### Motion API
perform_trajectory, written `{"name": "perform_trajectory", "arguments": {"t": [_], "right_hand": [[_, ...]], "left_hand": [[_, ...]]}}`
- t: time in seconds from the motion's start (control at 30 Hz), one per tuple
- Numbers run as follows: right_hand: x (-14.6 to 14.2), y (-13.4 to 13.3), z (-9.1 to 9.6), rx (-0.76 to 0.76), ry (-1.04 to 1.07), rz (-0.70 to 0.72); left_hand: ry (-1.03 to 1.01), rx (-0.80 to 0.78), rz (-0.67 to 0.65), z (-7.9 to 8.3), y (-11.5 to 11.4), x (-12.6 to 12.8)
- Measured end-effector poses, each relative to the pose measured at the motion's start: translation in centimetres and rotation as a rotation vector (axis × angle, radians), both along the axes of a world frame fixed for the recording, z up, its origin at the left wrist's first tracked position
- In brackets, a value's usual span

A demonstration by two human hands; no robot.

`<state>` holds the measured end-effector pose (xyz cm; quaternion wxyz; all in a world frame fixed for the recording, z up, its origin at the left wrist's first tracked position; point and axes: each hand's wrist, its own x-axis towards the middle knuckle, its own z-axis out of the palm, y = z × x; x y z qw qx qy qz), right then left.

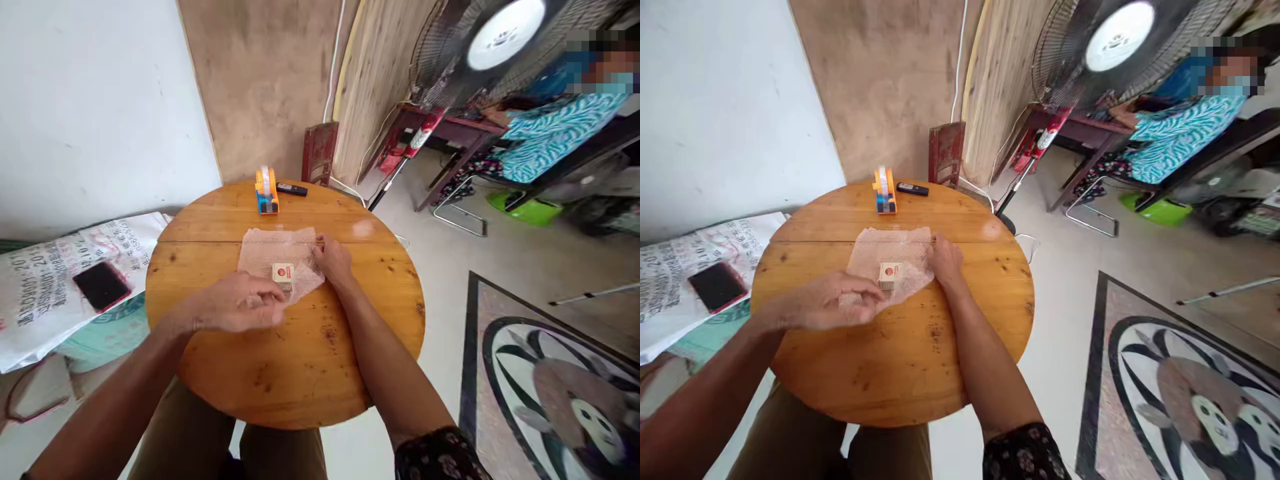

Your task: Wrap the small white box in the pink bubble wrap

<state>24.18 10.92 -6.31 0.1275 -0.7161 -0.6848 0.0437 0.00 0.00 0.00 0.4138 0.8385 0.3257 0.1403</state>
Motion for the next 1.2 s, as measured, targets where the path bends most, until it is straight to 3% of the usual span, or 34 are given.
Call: {"name": "perform_trajectory", "arguments": {"t": [0.2,0.37,0.43,0.53,0.6,0.67,0.73,0.9,1.07,1.2], "right_hand": [[0.1,0.1,-0.2,-0.008,0.018,0.015],[0.3,0.1,-0.3,-0.001,0.013,0.039],[0.3,0.0,-0.2,-0.002,0.015,0.043],[0.3,-0.1,0.0,-0.007,0.014,0.049],[0.3,-0.2,0.3,-0.017,0.008,0.058],[0.3,-0.4,0.6,-0.036,0.0,0.069],[0.3,-0.5,0.8,-0.051,-0.008,0.078],[0.6,-0.7,1.4,-0.087,-0.028,0.089],[1.4,-0.9,2.2,-0.122,-0.055,0.064],[1.6,-1.0,2.8,-0.083,-0.034,0.051]], "left_hand": [[0.161,0.177,-0.142,-2.2,-2.7,3.0],[0.106,0.144,-0.104,-3.2,-3.3,3.3],[0.045,0.096,0.012,-3.2,-2.9,3.1],[-0.116,0.071,0.333,-3.7,-1.6,2.5],[-0.25,0.102,0.549,-4.5,-0.2,2.0],[-0.305,0.115,0.667,-5.7,1.3,1.7],[-0.352,0.086,0.634,-7.2,2.5,1.5],[-0.391,-0.083,0.366,-9.5,4.6,1.2],[-0.274,-0.063,0.22,-8.6,5.9,0.6],[-0.168,0.07,0.285,-8.2,5.7,1.1]]}}
